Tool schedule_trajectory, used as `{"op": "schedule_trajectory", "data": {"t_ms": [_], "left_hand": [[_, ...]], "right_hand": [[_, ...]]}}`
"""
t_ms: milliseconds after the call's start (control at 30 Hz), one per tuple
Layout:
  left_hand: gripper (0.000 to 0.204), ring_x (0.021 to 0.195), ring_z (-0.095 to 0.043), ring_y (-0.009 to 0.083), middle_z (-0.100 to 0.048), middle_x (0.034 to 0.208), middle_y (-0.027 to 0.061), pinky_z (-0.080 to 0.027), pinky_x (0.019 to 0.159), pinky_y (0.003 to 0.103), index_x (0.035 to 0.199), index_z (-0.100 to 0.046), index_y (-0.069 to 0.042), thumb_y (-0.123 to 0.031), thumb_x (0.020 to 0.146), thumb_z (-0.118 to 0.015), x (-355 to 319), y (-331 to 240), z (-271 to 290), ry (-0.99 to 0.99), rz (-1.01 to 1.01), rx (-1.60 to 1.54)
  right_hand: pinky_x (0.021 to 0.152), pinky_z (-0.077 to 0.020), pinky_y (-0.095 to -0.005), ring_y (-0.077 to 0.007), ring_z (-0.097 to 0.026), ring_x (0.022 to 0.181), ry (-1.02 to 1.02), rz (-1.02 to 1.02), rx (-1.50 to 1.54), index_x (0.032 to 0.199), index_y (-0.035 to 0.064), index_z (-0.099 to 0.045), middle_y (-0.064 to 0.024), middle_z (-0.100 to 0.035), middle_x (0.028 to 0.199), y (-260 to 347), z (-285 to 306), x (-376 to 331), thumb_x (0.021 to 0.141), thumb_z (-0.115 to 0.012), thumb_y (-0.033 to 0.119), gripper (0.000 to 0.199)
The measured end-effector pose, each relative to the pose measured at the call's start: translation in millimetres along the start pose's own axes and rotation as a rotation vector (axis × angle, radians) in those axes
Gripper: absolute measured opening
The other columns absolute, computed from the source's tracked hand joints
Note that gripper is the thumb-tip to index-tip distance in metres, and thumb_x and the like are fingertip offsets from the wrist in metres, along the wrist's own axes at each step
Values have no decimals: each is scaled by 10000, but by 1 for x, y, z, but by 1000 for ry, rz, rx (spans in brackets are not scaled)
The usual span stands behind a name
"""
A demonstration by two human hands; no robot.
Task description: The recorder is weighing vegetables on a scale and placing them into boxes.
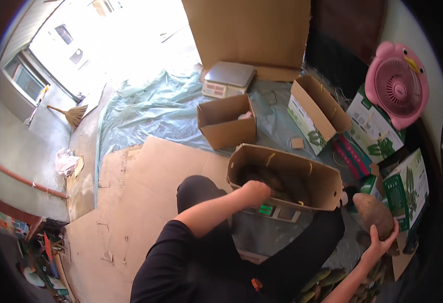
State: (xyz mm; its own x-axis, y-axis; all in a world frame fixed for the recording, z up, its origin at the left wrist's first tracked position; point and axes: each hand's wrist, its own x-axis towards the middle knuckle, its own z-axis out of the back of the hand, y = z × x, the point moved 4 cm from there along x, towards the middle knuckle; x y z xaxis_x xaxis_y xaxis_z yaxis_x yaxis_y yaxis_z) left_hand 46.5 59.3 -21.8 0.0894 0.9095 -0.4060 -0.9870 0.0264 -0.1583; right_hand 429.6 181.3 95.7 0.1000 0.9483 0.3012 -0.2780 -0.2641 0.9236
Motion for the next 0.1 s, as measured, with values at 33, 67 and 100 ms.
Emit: {"op": "schedule_trajectory", "data": {"t_ms": [33,67,100], "left_hand": [[132,822,-676,290,-690,851,118,-546,689,385,823,-691,-96,-118,721,-610,-3,-2,5,-10,18,-15],[163,822,-677,293,-693,869,120,-546,702,387,859,-687,-100,-135,712,-627,-1,-1,3,-16,13,-16],[203,822,-678,296,-696,887,122,-545,715,389,895,-682,-103,-152,702,-643,3,0,3,-22,6,-18]], "right_hand": [[992,-357,-353,-242,-422,1177,77,36,52,1324,92,-425,-98,-420,1296,7,-15,7,763,-678,81,615],[1009,-340,-355,-239,-421,1185,155,16,112,1325,86,-419,-102,-419,1300,12,-34,12,751,-682,84,631],[1027,-323,-356,-236,-420,1193,233,-3,169,1327,79,-412,-106,-419,1304,17,-56,15,740,-686,87,648]]}}
